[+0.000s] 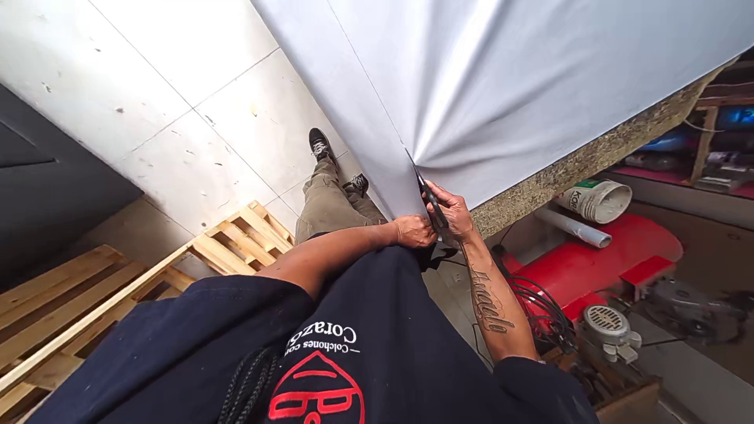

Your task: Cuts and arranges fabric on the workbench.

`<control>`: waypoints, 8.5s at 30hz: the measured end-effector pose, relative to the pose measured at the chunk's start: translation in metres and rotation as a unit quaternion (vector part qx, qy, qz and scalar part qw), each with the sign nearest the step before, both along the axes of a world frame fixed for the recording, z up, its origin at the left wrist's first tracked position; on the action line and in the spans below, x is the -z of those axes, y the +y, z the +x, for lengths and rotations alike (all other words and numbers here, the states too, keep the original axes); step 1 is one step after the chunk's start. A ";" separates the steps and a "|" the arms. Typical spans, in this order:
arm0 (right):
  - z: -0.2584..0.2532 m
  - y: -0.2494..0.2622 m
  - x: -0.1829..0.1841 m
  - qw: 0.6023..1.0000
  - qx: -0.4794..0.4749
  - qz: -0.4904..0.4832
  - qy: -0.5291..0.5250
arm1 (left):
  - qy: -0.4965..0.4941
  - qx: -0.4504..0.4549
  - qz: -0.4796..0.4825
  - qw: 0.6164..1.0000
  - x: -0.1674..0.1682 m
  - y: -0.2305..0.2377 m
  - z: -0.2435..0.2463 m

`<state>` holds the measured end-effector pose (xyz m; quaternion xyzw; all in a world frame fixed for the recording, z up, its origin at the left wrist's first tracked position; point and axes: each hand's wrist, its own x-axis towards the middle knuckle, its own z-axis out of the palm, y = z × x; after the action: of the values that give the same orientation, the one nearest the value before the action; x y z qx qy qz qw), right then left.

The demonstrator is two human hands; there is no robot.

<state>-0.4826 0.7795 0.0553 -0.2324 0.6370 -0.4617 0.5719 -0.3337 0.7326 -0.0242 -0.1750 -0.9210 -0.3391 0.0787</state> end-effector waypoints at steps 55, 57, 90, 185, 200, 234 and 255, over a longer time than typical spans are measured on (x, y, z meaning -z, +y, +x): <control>0.011 -0.283 0.010 0.999 0.002 -0.021 -0.030 | -0.150 0.115 0.160 0.969 -0.006 -0.024 -0.009; 0.012 -0.302 0.009 1.000 -0.005 -0.020 -0.022 | -0.173 0.121 0.170 0.963 -0.007 -0.027 -0.012; 0.023 -0.457 -0.002 0.999 0.015 -0.039 -0.028 | -0.523 -0.256 0.112 0.805 -0.060 -0.497 0.017; 0.066 -0.761 -0.013 0.991 0.085 -0.052 -0.089 | -0.392 -0.685 -0.172 0.590 -0.143 -1.238 0.248; 0.053 -0.774 -0.002 0.994 0.043 -0.011 -0.100 | -0.233 -0.393 0.082 0.886 -0.053 -0.924 0.076; 0.040 -0.857 0.015 0.990 0.013 -0.012 -0.139 | -0.217 -0.345 0.178 0.896 -0.026 -0.913 0.067; 0.034 -0.885 0.014 0.988 0.005 -0.004 -0.155 | -0.250 -0.310 0.160 0.903 -0.026 -0.919 0.063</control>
<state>-0.4484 -0.1057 0.0409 -0.1567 0.5401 -0.4973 0.6606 -0.2703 -0.1867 0.0020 0.2246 -0.8517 -0.4728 -0.0257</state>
